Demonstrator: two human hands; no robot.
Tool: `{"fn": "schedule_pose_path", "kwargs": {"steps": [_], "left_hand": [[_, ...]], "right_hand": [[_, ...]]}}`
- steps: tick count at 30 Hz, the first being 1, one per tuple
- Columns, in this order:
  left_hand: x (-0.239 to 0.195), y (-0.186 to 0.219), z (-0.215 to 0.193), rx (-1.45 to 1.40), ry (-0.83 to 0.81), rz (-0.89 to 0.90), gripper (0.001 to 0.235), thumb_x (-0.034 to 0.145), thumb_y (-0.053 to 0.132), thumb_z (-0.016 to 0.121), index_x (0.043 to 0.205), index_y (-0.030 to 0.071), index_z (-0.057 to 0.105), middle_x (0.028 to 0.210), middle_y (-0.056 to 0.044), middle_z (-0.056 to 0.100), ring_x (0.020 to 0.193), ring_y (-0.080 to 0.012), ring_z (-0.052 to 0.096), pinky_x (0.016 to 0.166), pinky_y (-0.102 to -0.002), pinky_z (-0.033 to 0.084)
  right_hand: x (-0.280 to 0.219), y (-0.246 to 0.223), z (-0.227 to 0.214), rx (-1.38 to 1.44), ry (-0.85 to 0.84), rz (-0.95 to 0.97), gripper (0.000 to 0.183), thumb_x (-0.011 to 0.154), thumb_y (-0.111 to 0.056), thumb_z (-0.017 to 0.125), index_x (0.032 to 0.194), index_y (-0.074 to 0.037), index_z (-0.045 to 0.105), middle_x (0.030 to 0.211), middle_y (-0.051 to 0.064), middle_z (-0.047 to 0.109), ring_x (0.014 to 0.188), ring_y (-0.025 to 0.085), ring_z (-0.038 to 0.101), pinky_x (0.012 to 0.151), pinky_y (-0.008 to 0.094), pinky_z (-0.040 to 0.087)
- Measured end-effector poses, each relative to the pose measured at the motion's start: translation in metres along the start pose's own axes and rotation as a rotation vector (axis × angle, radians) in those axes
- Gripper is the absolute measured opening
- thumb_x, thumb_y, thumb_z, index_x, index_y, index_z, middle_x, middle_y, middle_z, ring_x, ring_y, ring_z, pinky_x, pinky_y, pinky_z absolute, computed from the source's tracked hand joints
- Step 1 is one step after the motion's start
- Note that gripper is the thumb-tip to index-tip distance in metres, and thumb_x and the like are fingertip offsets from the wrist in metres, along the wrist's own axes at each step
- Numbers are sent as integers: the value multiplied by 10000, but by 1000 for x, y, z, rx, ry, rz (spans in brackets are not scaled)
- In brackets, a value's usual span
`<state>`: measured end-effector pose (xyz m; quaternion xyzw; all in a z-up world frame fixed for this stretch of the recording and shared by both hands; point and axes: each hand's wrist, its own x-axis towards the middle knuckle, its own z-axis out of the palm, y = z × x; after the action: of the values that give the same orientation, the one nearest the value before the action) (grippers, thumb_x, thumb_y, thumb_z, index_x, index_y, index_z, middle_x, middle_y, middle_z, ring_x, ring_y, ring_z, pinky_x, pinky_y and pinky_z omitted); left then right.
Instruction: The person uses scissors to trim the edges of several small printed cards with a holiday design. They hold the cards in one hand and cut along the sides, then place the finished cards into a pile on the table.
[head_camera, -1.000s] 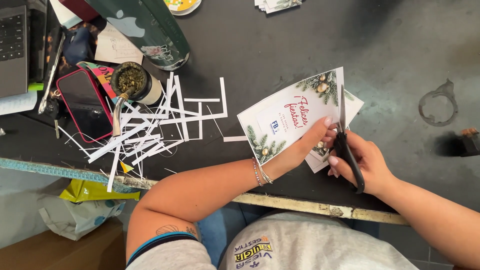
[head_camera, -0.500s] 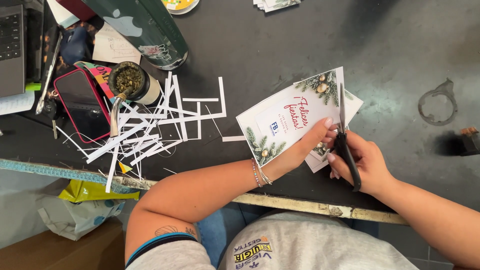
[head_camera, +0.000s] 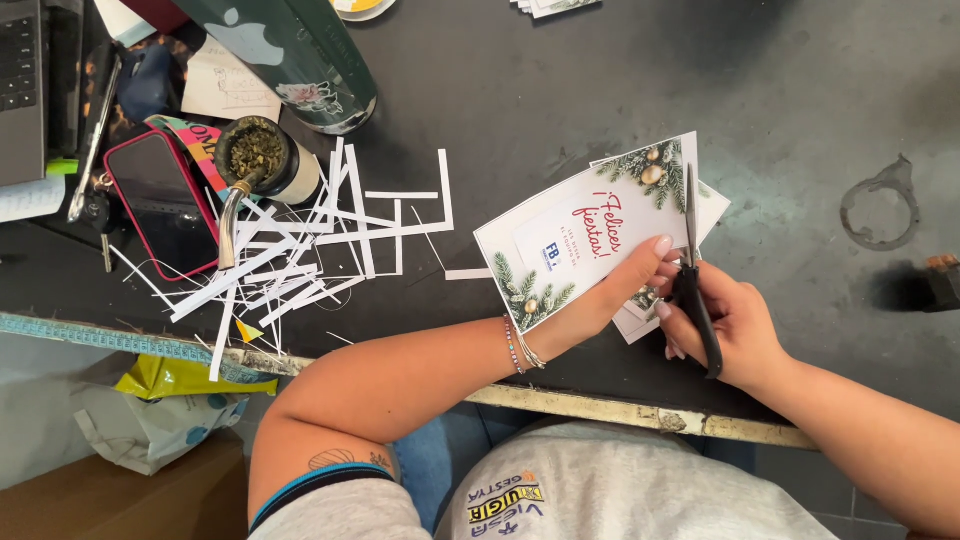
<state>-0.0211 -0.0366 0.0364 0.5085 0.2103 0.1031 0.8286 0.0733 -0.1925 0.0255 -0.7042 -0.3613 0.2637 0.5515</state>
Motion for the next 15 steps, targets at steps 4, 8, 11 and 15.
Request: {"fn": "schedule_pose_path", "kwargs": {"steps": [4, 8, 11, 15], "left_hand": [[2, -5, -1, 8, -4, 10, 325, 975, 322, 745, 1105, 25, 765, 957, -74, 777, 854, -122, 746, 846, -232, 639], [4, -8, -1, -5, 0, 23, 325, 969, 321, 757, 1090, 20, 766, 948, -84, 777, 845, -126, 747, 836, -237, 642], [5, -7, -1, -9, 0, 32, 337, 968, 329, 755, 1078, 10, 765, 939, -90, 776, 842, -131, 746, 834, -239, 642], [6, -12, -1, -21, -1, 26, 335, 966, 331, 759, 1064, 10, 766, 938, -88, 775, 837, -120, 743, 833, -237, 641]], "right_hand": [[-1, 5, 0, 4, 1, -8, 11, 852, -29, 697, 857, -26, 687, 383, 67, 585, 372, 165, 671, 504, 272, 560], [-1, 11, 1, 14, 7, -15, 31, 855, -34, 712, 849, -29, 682, 382, 66, 580, 368, 158, 658, 497, 268, 556], [-2, 12, 1, 15, 10, -17, 33, 853, -31, 715, 847, -30, 682, 380, 64, 576, 365, 154, 653, 498, 265, 552], [-1, 14, 0, 13, 11, -18, 36, 856, -28, 718, 848, -30, 682, 372, 67, 567, 356, 161, 650, 498, 265, 551]]}}
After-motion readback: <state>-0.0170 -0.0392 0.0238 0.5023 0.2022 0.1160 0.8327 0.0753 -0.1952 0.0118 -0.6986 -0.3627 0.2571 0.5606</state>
